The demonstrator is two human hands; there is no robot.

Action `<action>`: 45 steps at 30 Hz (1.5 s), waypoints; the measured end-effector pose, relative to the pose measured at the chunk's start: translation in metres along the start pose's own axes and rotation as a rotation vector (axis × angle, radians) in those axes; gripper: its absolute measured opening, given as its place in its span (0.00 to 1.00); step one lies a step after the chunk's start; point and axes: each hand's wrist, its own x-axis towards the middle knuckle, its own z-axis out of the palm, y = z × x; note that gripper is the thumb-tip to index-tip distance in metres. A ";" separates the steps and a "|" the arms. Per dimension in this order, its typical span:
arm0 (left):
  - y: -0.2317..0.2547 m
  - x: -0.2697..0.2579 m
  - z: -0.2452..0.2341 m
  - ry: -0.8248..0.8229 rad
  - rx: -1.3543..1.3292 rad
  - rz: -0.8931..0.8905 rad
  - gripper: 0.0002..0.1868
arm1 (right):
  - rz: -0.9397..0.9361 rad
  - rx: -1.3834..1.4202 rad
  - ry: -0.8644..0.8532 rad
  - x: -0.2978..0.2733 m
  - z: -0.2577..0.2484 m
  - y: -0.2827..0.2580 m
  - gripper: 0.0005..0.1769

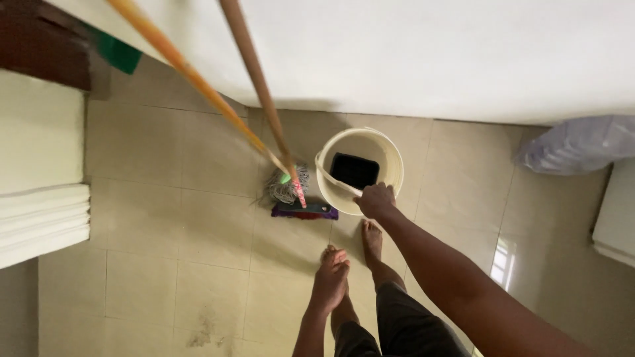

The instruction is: The person sweeps the floor with a broom, moving a chair out of the way and sweeping debris toward a corner and then around a doorway.

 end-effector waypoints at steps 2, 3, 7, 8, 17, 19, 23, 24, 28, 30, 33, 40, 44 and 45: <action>0.007 -0.012 0.005 0.001 -0.031 0.031 0.25 | -0.088 0.184 0.055 0.016 0.017 0.008 0.30; 0.011 -0.015 0.007 -0.001 -0.044 0.046 0.26 | -0.147 0.277 0.089 0.022 0.024 0.011 0.30; 0.020 -0.042 0.007 0.009 -0.041 0.092 0.27 | -0.032 0.310 0.050 0.012 0.019 0.040 0.28; 0.013 -0.049 0.002 -0.001 -0.056 0.075 0.27 | -0.070 0.266 0.084 0.003 0.014 0.045 0.27; 0.054 -0.048 0.072 -0.149 -0.301 0.000 0.35 | 0.063 0.448 0.230 -0.196 -0.030 0.030 0.10; 0.064 -0.043 0.108 -0.278 -0.320 -0.049 0.34 | 0.129 0.497 0.244 -0.234 -0.038 0.043 0.09; 0.058 -0.061 0.166 -0.412 -0.280 -0.064 0.27 | 0.294 0.606 0.265 -0.298 -0.015 0.074 0.09; 0.049 -0.068 0.176 -0.430 -0.248 -0.074 0.26 | 0.296 0.625 0.315 -0.311 -0.003 0.082 0.08; 0.007 -0.090 0.222 -0.592 -0.111 0.072 0.23 | 0.389 0.758 0.402 -0.358 0.059 0.131 0.12; -0.005 -0.104 0.246 -0.618 0.015 -0.037 0.22 | 0.429 0.770 0.394 -0.376 0.083 0.161 0.14; -0.023 -0.129 0.298 -0.658 0.154 -0.068 0.22 | 0.526 0.867 0.402 -0.412 0.118 0.208 0.14; -0.101 -0.168 0.468 -0.640 0.600 -0.003 0.27 | 0.671 0.943 0.406 -0.479 0.214 0.364 0.17; -0.149 -0.191 0.530 -0.718 0.933 0.257 0.32 | 0.763 1.019 0.382 -0.502 0.271 0.433 0.19; -0.157 -0.198 0.539 -0.736 0.993 0.311 0.35 | 0.793 1.038 0.351 -0.501 0.283 0.448 0.19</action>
